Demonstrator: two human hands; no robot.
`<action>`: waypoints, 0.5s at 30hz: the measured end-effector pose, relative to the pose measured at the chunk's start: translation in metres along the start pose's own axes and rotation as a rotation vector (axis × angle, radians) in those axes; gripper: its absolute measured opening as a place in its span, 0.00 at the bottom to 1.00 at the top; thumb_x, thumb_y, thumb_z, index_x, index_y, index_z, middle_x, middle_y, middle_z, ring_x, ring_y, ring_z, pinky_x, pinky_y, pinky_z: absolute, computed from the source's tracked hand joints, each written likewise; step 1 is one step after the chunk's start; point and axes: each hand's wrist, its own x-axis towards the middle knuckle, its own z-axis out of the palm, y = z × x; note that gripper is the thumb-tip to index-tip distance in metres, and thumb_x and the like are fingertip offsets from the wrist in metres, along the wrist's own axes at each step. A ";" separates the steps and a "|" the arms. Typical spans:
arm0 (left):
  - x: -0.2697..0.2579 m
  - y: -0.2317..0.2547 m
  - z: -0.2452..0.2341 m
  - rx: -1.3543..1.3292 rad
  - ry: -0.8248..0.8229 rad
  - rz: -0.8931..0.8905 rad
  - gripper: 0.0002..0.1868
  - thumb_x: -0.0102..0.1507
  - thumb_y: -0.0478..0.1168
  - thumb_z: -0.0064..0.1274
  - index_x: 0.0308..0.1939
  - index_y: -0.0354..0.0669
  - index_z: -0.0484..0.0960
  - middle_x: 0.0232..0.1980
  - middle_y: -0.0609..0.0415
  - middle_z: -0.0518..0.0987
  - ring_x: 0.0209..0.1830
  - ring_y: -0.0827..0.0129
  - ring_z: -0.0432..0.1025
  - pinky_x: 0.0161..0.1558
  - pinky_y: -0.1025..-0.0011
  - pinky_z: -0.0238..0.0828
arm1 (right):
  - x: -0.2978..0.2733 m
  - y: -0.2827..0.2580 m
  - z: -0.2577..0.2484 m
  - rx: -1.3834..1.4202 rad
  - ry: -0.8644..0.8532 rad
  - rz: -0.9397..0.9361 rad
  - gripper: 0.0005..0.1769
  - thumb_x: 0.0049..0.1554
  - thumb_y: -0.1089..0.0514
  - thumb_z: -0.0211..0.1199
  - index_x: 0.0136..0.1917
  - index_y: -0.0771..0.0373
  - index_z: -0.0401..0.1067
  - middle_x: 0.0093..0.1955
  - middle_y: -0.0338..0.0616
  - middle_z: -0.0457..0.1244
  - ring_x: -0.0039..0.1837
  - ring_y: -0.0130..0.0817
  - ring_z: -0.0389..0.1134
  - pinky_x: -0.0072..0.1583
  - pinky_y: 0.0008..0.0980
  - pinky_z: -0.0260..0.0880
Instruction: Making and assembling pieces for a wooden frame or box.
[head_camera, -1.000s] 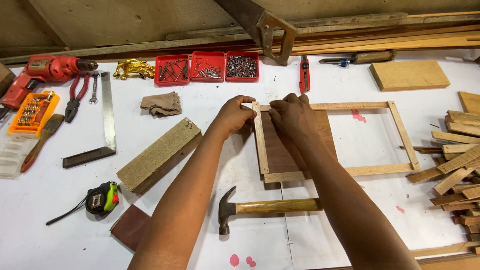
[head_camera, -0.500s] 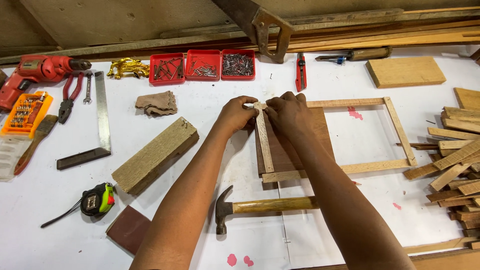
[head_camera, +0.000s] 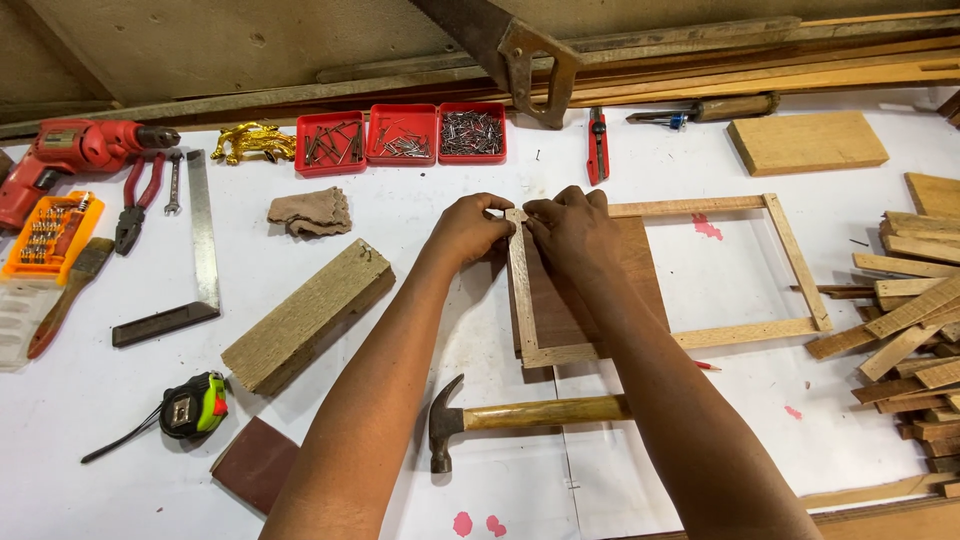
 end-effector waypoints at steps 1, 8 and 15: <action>0.000 0.000 0.000 -0.001 0.000 0.000 0.19 0.62 0.35 0.58 0.59 0.45 0.82 0.44 0.51 0.85 0.36 0.71 0.82 0.38 0.72 0.84 | 0.000 0.000 0.000 0.000 -0.001 0.000 0.19 0.60 0.34 0.59 0.61 0.36 0.79 0.59 0.37 0.66 0.64 0.39 0.62 0.55 0.42 0.74; 0.002 -0.001 -0.001 0.066 0.016 0.027 0.20 0.62 0.36 0.60 0.59 0.46 0.82 0.45 0.51 0.85 0.37 0.71 0.81 0.40 0.72 0.82 | 0.001 -0.001 0.000 -0.030 -0.019 0.002 0.19 0.61 0.34 0.58 0.62 0.36 0.78 0.60 0.37 0.65 0.64 0.40 0.61 0.55 0.42 0.74; 0.009 -0.008 -0.003 0.114 -0.009 0.058 0.23 0.60 0.40 0.61 0.61 0.48 0.82 0.44 0.53 0.85 0.36 0.72 0.81 0.37 0.72 0.82 | 0.009 0.007 0.004 0.025 -0.038 -0.014 0.20 0.60 0.35 0.60 0.64 0.34 0.77 0.61 0.38 0.65 0.64 0.43 0.61 0.58 0.44 0.73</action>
